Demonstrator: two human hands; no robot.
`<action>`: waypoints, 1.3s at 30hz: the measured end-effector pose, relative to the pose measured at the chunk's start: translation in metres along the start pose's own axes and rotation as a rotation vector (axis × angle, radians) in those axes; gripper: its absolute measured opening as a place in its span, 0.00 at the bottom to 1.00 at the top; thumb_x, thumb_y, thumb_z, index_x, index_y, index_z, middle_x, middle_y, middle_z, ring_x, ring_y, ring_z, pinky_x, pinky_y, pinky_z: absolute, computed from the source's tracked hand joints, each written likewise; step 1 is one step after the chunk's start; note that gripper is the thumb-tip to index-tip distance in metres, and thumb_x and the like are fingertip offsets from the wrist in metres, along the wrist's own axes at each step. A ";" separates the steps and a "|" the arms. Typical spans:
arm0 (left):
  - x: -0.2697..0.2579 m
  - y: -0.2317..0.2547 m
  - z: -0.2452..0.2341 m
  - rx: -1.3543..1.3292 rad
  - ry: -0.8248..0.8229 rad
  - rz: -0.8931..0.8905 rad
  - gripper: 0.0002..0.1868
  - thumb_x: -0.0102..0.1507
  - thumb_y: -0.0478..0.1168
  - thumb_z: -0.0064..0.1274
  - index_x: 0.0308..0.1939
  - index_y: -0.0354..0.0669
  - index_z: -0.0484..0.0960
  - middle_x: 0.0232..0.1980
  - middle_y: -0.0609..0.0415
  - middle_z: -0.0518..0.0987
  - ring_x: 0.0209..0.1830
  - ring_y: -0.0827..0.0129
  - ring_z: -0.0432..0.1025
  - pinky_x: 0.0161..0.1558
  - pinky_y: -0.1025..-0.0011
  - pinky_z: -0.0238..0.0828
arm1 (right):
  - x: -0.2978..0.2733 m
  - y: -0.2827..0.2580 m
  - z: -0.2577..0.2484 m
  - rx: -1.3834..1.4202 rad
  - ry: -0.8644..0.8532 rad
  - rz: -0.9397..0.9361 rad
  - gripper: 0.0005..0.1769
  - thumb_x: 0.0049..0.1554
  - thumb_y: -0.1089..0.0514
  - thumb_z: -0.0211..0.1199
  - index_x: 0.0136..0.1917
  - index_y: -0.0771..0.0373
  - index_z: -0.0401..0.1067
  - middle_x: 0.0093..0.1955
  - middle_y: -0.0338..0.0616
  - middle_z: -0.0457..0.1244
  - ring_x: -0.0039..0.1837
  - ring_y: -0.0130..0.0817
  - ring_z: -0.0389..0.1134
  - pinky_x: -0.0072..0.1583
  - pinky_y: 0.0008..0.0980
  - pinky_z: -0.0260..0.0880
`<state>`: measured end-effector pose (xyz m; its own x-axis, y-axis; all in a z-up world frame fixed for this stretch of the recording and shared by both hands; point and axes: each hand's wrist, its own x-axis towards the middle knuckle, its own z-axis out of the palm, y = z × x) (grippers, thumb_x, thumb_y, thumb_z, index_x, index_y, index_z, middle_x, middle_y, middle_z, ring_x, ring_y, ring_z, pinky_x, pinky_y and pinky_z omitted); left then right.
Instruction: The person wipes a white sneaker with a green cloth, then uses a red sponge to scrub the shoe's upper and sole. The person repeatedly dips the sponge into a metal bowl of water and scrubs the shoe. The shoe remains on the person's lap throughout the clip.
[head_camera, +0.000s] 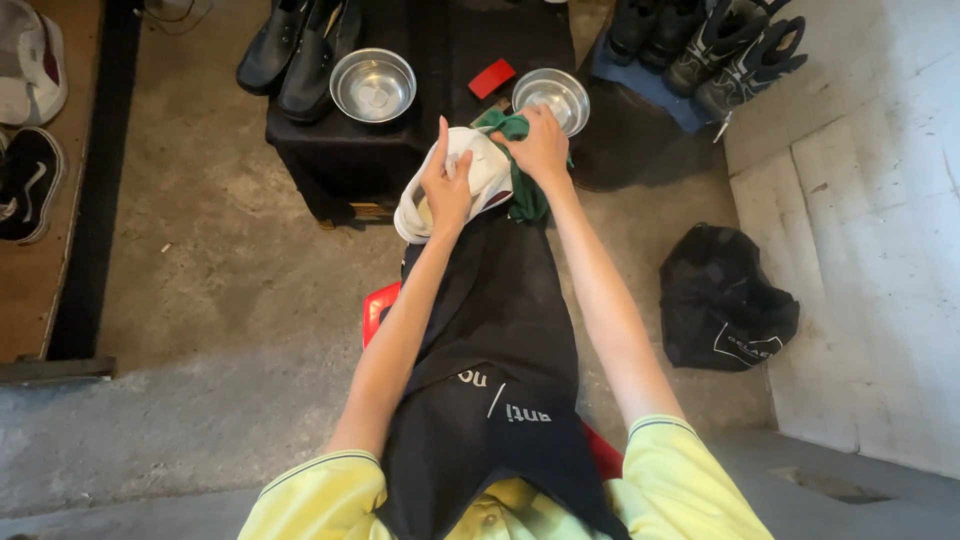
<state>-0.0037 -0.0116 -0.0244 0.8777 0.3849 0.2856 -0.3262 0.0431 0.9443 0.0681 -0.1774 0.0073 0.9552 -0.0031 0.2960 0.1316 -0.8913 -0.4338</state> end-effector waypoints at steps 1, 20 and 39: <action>0.001 0.002 -0.001 -0.001 0.000 0.000 0.35 0.67 0.30 0.60 0.76 0.59 0.69 0.71 0.50 0.75 0.75 0.63 0.64 0.75 0.64 0.61 | 0.001 0.001 0.001 -0.001 0.001 0.000 0.29 0.46 0.30 0.77 0.49 0.50 0.75 0.53 0.38 0.62 0.58 0.50 0.71 0.57 0.50 0.74; -0.003 -0.014 0.003 0.077 -0.066 0.067 0.24 0.67 0.32 0.59 0.67 0.58 0.80 0.62 0.51 0.82 0.67 0.64 0.71 0.69 0.65 0.66 | 0.049 0.048 -0.005 -0.361 -0.492 -0.182 0.43 0.24 0.31 0.86 0.53 0.43 0.81 0.50 0.48 0.71 0.62 0.54 0.71 0.61 0.54 0.72; 0.001 -0.013 0.004 -0.035 -0.035 -0.024 0.21 0.66 0.33 0.61 0.63 0.54 0.82 0.60 0.47 0.82 0.65 0.68 0.71 0.69 0.64 0.68 | -0.010 -0.034 -0.085 0.060 -0.497 -0.243 0.22 0.51 0.39 0.74 0.46 0.59 0.79 0.47 0.60 0.70 0.58 0.67 0.69 0.59 0.60 0.69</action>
<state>0.0027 -0.0153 -0.0359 0.8969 0.3506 0.2694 -0.3168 0.0845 0.9447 0.0312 -0.1854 0.0910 0.9036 0.4267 -0.0369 0.3649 -0.8121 -0.4552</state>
